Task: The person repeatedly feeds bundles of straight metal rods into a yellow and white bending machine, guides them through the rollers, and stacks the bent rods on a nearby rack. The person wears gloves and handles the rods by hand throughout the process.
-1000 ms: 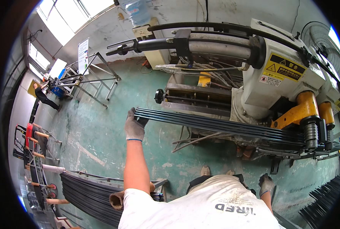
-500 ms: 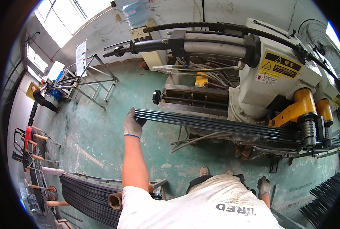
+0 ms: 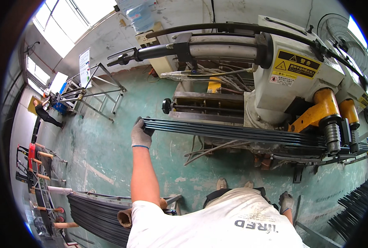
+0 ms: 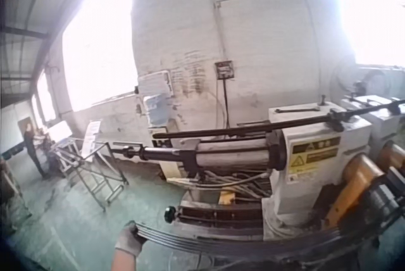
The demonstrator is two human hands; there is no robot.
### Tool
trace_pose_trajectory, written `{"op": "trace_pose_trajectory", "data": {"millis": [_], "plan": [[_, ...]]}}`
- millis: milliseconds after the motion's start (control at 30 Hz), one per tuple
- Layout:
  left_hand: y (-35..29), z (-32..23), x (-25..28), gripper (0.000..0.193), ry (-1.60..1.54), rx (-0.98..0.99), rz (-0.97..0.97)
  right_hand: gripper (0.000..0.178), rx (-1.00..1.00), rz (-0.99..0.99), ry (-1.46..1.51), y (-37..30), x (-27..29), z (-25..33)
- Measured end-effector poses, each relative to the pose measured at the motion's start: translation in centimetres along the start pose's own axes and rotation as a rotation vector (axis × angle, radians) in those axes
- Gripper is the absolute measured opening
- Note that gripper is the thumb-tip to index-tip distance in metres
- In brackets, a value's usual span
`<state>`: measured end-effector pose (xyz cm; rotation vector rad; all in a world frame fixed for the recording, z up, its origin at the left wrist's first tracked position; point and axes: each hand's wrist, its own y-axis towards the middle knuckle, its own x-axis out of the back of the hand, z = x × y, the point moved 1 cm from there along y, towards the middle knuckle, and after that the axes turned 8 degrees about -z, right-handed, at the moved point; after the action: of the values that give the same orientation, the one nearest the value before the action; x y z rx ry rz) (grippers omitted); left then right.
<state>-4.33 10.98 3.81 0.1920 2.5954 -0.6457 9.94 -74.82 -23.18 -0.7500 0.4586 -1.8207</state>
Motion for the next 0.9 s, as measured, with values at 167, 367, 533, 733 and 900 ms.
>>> {"op": "trace_pose_trajectory", "data": {"millis": [167,367,533,733,900], "plan": [[-0.6,0.4,0.9,0.036,0.062,-0.013,0.132,0.027,0.052,-0.018,-0.087,-1.1,0.4,0.6],[-1.1,0.2,3.1,0.038,0.134,0.059,0.326,0.031,0.13,-0.041,-0.201,-2.7,0.0,2.0],[-2.1,-0.3,2.8,0.045,0.255,0.069,0.321,0.039,0.136,-0.067,-0.294,-4.5,-0.9,4.3],[-0.2,0.1,4.2,0.057,-0.029,0.073,0.185,0.049,0.21,0.025,-0.62,-1.7,-2.9,7.6],[-5.1,7.1,3.6,0.072,-0.191,0.041,-0.113,0.046,0.231,0.119,-0.664,3.1,-3.5,11.8]]}}
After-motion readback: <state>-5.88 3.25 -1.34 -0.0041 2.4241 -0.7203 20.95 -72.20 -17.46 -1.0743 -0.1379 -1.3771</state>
